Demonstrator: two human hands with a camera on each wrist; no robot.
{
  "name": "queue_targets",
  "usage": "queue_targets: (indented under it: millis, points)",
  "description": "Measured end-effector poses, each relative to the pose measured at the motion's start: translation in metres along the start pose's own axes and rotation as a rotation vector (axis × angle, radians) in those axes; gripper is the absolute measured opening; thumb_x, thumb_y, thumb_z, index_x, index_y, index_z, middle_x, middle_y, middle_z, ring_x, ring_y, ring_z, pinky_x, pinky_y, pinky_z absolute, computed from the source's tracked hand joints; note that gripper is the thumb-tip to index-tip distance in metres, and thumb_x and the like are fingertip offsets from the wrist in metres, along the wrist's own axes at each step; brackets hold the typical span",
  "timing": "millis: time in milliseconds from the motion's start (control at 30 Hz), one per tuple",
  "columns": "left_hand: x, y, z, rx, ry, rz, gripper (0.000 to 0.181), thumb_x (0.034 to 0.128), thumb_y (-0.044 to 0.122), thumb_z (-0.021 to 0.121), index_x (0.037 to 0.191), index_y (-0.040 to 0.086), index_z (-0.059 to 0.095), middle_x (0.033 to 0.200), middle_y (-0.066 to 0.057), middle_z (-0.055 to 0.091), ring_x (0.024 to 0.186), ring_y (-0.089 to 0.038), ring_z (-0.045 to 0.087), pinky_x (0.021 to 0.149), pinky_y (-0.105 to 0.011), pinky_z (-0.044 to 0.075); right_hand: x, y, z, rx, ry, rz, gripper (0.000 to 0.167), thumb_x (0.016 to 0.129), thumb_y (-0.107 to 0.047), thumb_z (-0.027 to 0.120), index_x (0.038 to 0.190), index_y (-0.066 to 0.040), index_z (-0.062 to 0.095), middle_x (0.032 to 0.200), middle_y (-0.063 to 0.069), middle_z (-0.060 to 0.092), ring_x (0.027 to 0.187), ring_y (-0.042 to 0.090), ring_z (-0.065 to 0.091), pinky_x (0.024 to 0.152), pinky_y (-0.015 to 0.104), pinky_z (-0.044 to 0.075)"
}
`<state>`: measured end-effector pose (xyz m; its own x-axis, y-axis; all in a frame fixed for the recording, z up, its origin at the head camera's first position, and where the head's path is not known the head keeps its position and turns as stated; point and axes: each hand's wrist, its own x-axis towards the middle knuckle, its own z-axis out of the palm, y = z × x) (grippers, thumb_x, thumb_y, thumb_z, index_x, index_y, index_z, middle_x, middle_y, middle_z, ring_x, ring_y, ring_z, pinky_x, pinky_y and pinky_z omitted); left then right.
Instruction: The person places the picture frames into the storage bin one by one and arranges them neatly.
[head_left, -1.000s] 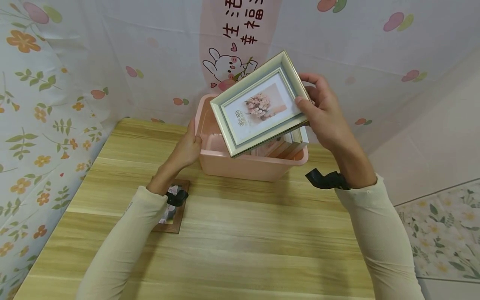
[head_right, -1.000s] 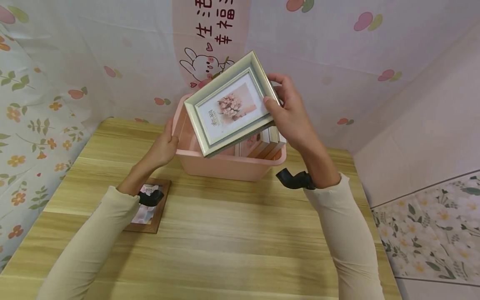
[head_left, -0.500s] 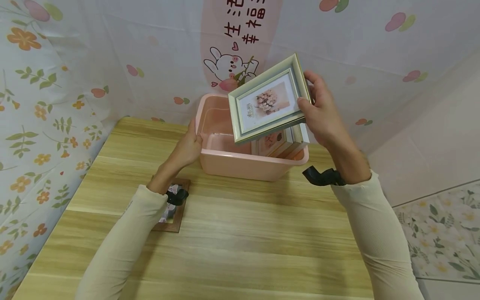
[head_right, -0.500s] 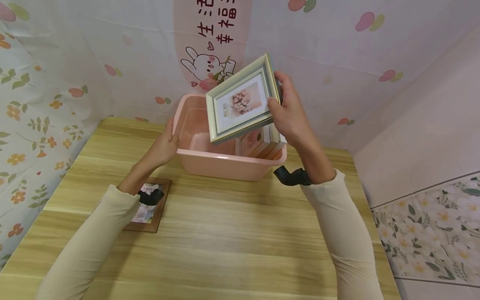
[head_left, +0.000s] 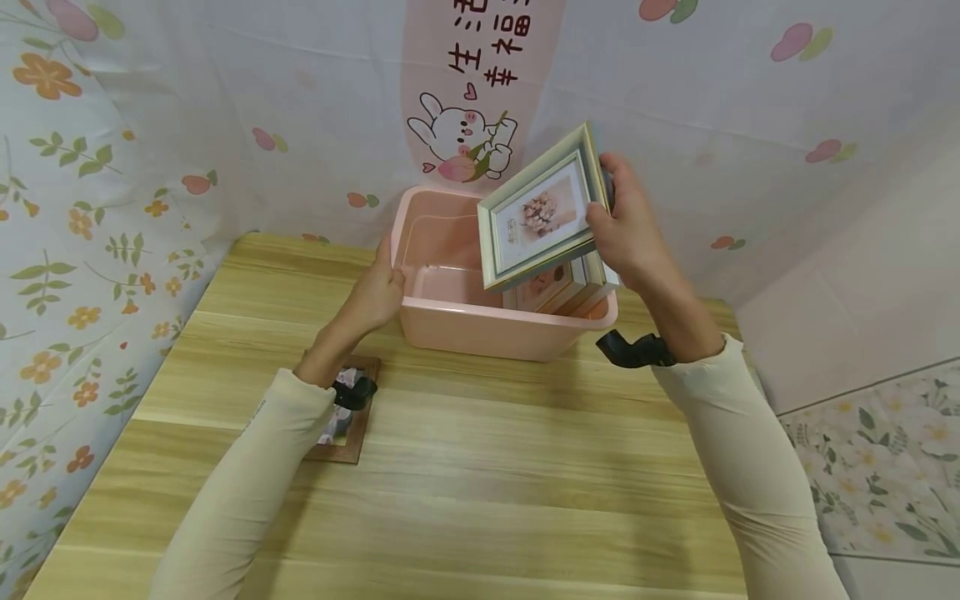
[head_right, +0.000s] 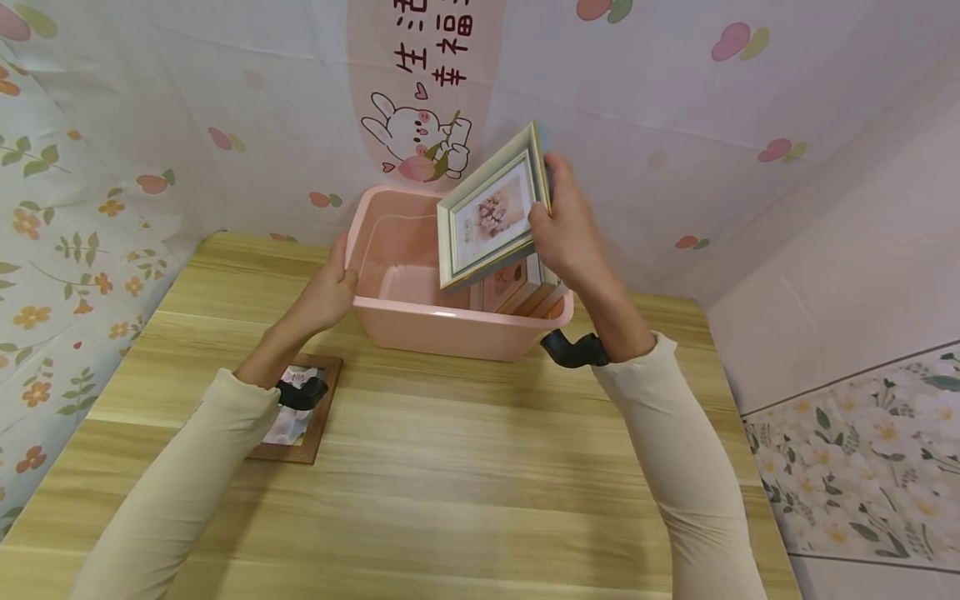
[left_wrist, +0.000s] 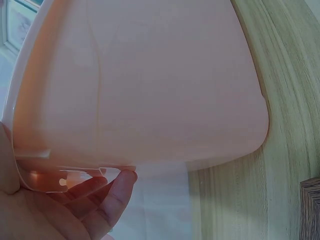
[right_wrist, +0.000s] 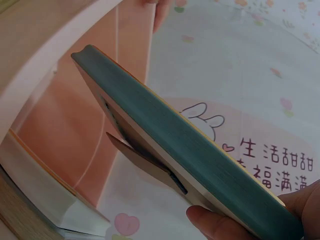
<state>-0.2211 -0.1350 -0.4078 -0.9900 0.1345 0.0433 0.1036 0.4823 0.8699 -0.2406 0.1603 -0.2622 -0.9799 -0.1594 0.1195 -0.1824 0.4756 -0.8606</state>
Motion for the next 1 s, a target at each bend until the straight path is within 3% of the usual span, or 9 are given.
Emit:
queue_targets:
  millis: [233,467,867,1000]
  points:
    - [-0.001,0.001,0.000,-0.002,0.007,0.016,0.063,0.1023,0.006,0.027,0.159,0.008,-0.001,0.154,-0.031,0.031,0.138,-0.041,0.037,0.111,-0.057,0.032,0.004,0.009,0.004,-0.168,0.006,-0.010,0.062,0.099,-0.001,0.032,0.158,-0.006,0.013,0.155,0.022,0.030,0.122,0.029,0.044,0.098,0.045,0.043]
    - [-0.001,0.002,-0.001,-0.011,0.007,0.023,0.063,0.1023,0.006,0.027,0.159,0.009,-0.001,0.154,-0.030,0.030,0.138,-0.042,0.038,0.112,-0.057,0.031,0.008,0.018,0.008,-0.277,-0.012,-0.035,0.062,0.099,-0.002,0.032,0.158,-0.003,0.012,0.162,0.019,0.021,0.135,0.027,0.036,0.093,0.045,0.041]
    - [-0.002,0.001,-0.001,-0.015,0.003,0.021,0.064,0.1027,0.006,0.027,0.159,0.009,-0.003,0.155,-0.031,0.029,0.139,-0.043,0.036,0.111,-0.057,0.032,0.012,0.039,0.022,-0.390,0.015,-0.117,0.060,0.094,0.006,0.033,0.152,0.011,0.020,0.155,0.033,0.025,0.146,0.039,0.023,0.118,0.050,0.023]
    - [-0.002,0.000,-0.001,-0.017,-0.002,0.017,0.064,0.1032,0.008,0.026,0.159,0.011,-0.005,0.156,-0.030,0.026,0.141,-0.042,0.034,0.113,-0.056,0.030,0.012,0.047,0.029,-0.418,0.060,-0.155,0.056,0.093,0.008,0.033,0.148,0.014,0.027,0.150,0.036,0.030,0.141,0.043,0.031,0.115,0.052,0.028]
